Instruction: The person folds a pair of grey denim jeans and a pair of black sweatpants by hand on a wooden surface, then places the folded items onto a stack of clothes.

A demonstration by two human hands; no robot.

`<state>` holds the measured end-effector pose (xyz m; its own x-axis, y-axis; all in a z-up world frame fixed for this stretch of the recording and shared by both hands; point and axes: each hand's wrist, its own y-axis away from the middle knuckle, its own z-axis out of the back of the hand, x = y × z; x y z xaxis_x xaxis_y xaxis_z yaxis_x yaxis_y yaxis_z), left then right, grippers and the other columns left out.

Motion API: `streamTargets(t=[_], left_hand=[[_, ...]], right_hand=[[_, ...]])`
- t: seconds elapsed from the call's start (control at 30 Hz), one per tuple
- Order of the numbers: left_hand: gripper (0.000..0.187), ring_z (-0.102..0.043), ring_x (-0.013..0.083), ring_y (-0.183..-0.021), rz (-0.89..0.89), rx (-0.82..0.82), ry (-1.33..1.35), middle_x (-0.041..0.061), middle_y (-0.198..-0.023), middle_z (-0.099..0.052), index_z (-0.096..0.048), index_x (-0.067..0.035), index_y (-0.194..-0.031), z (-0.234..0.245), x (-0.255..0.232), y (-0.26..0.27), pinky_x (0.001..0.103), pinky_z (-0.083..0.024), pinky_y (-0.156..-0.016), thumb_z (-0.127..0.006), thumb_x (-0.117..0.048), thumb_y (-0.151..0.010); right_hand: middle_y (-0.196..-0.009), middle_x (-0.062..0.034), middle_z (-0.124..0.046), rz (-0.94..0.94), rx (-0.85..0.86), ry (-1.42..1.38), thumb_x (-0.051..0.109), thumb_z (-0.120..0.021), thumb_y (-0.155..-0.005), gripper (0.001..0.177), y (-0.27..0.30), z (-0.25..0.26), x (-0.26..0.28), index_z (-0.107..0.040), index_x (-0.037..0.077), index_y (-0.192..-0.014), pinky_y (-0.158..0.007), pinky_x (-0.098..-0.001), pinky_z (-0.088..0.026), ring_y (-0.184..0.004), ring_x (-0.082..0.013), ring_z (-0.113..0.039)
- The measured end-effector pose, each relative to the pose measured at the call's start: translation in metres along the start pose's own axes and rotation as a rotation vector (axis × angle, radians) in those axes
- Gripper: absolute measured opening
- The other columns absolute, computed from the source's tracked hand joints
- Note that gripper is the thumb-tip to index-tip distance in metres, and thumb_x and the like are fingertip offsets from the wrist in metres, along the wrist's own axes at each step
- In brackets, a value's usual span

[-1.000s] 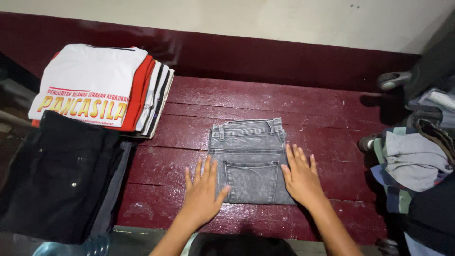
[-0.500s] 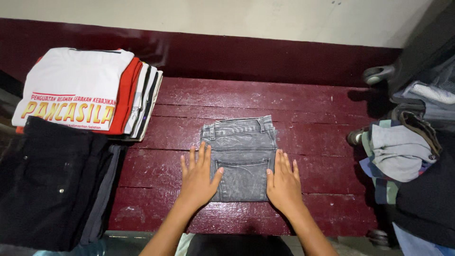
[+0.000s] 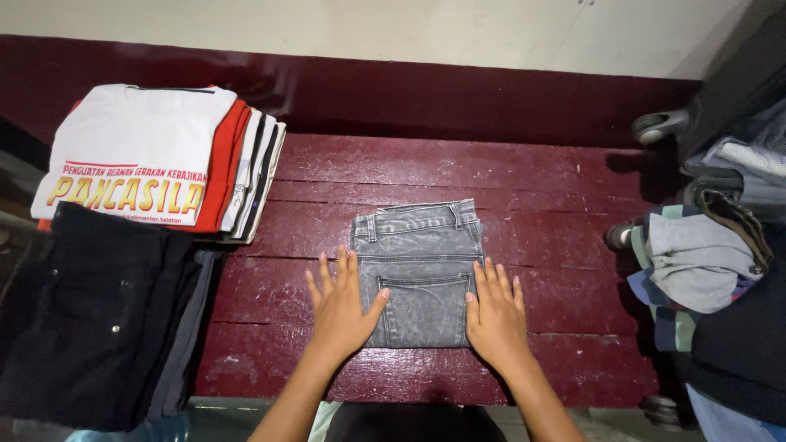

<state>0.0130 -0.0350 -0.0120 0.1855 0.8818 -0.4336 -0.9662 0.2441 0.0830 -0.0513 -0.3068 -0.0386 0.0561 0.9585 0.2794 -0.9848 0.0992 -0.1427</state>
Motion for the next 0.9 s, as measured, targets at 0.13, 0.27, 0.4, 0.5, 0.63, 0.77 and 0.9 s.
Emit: streamTargets(t=[0.13, 0.27, 0.4, 0.5, 0.63, 0.77, 0.9], left_hand=[[0.097, 0.001, 0.0456, -0.154, 0.032, 0.020, -0.011, 0.024, -0.167, -0.010, -0.019, 0.003, -0.156, 0.001, -0.001, 0.001, 0.064, 0.007, -0.118, -0.054, -0.061, -0.092], [0.097, 0.003, 0.0459, -0.154, 0.021, 0.013, 0.004, 0.027, -0.166, -0.009, -0.017, 0.004, -0.157, -0.005, 0.003, 0.000, 0.064, 0.008, -0.117, -0.052, -0.061, -0.094], [0.098, 0.003, 0.0449, -0.154, 0.032, 0.022, 0.011, 0.026, -0.167, -0.010, -0.017, 0.003, -0.157, -0.005, 0.003, 0.000, 0.064, 0.008, -0.118, -0.052, -0.061, -0.093], [0.098, 0.003, 0.0449, -0.154, 0.039, 0.033, 0.010, 0.026, -0.167, -0.010, -0.017, 0.004, -0.157, -0.005, 0.003, 0.000, 0.063, 0.008, -0.118, -0.052, -0.061, -0.093], [0.098, 0.001, 0.0456, -0.154, 0.016, -0.012, 0.028, 0.027, -0.165, -0.012, -0.019, 0.004, -0.157, -0.008, 0.006, 0.001, 0.064, 0.007, -0.118, -0.055, -0.060, -0.093], [0.082, -0.004, 0.0469, -0.154, -0.015, -0.127, 0.144, 0.029, -0.163, -0.018, -0.041, -0.002, -0.146, -0.010, 0.006, 0.004, 0.065, 0.005, -0.118, -0.062, -0.057, -0.089], [0.067, -0.004, 0.0468, -0.155, 0.025, -0.055, 0.105, 0.027, -0.165, -0.018, -0.050, -0.009, -0.136, -0.006, 0.004, 0.004, 0.065, 0.004, -0.120, -0.063, -0.056, -0.089]], right_hand=[[-0.160, -0.0177, -0.038, 0.011, 0.010, 0.031, 0.029, -0.045, -0.099, 0.059, 0.001, -0.001, -0.001, -0.041, 0.005, -0.153, -0.123, -0.0532, -0.015, -0.150, -0.0351, -0.031], [-0.160, -0.0183, -0.038, 0.021, 0.003, 0.032, 0.029, -0.045, -0.099, 0.060, 0.001, -0.001, -0.001, -0.040, 0.003, -0.153, -0.122, -0.0542, -0.015, -0.150, -0.0355, -0.031], [-0.160, -0.0179, -0.039, 0.020, -0.008, 0.026, 0.028, -0.045, -0.099, 0.060, 0.002, -0.001, -0.001, -0.040, 0.003, -0.153, -0.122, -0.0538, -0.016, -0.150, -0.0352, -0.031], [-0.160, -0.0186, -0.040, 0.021, -0.021, 0.016, 0.029, -0.046, -0.099, 0.061, 0.002, -0.001, -0.001, -0.038, 0.002, -0.154, -0.123, -0.0538, -0.017, -0.150, -0.0352, -0.032], [-0.157, -0.0224, -0.041, -0.016, -0.038, -0.087, 0.028, -0.050, -0.097, 0.066, 0.001, 0.002, 0.000, -0.033, -0.004, -0.153, -0.123, -0.0551, -0.017, -0.149, -0.0363, -0.033], [-0.158, -0.0186, -0.043, -0.057, -0.018, -0.107, 0.028, -0.052, -0.097, 0.055, 0.001, 0.007, 0.004, -0.043, 0.006, -0.146, -0.125, -0.0535, -0.017, -0.151, -0.0342, -0.034], [-0.158, -0.0184, -0.043, -0.035, 0.003, -0.061, 0.027, -0.051, -0.096, 0.058, 0.000, 0.006, 0.003, -0.040, 0.006, -0.149, -0.123, -0.0541, -0.016, -0.150, -0.0347, -0.033]])
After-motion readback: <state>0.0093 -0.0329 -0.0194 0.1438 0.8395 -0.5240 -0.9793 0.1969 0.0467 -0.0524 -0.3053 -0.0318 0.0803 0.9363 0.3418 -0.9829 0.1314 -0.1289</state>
